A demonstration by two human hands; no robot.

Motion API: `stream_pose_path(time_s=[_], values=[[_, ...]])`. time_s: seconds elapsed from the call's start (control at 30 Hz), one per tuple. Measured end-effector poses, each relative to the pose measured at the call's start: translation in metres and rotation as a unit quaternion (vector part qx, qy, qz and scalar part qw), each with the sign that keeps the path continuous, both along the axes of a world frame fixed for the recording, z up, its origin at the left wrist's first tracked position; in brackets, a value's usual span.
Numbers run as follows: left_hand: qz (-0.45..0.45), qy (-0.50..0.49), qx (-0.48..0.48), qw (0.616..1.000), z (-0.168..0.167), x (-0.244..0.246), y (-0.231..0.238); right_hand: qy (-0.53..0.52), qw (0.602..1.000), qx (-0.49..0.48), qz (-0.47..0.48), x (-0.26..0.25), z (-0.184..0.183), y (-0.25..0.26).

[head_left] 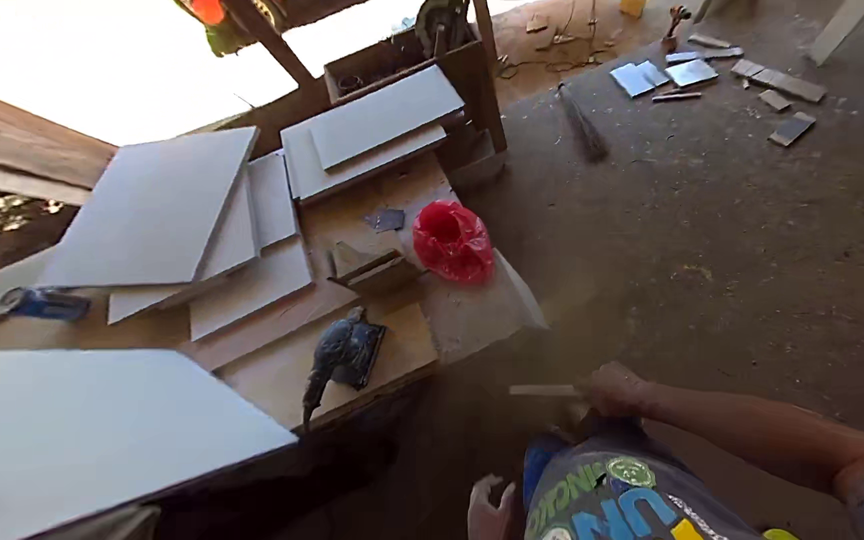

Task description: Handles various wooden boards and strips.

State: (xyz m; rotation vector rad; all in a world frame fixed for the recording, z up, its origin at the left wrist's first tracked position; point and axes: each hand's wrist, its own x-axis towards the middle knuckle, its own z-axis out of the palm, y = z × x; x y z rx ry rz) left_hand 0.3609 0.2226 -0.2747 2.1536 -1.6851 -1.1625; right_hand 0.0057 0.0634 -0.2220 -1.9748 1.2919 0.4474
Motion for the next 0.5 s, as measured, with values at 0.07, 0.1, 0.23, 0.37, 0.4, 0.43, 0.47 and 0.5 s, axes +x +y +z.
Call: stream_pose_path(time_s=[0.07, 0.1, 0.23, 0.37, 0.4, 0.43, 0.47, 0.5], values=[[-0.049, -0.021, 0.016, 0.998, 0.007, 0.000, -0.031, 0.017, 0.999, 0.007, 0.041, 0.016, -0.008, -0.007], [-0.056, -0.015, 0.014, 0.998, 0.015, -0.004, -0.051, 0.028, 0.997, 0.011, 0.067, 0.027, -0.011, -0.015], [0.011, 0.069, 0.031, 0.997, 0.024, -0.008, -0.085, 0.045, 0.987, 0.019, 0.154, 0.079, -0.032, -0.045], [0.078, 0.075, 0.144, 0.984, -0.003, 0.026, -0.036, 0.039, 0.980, 0.022, 0.193, 0.135, -0.065, -0.081], [0.102, 0.068, 0.189, 0.974, -0.011, 0.037, -0.012, 0.037, 0.979, 0.023, 0.197, 0.148, -0.072, -0.090], [0.131, 0.057, 0.235, 0.961, -0.018, 0.049, 0.014, 0.037, 0.978, 0.028, 0.201, 0.161, -0.078, -0.098], [0.159, 0.046, 0.276, 0.947, -0.025, 0.062, 0.043, 0.038, 0.978, 0.033, 0.203, 0.173, -0.084, -0.106], [0.183, 0.033, 0.311, 0.932, -0.031, 0.074, 0.072, 0.039, 0.978, 0.037, 0.202, 0.184, -0.090, -0.113]])
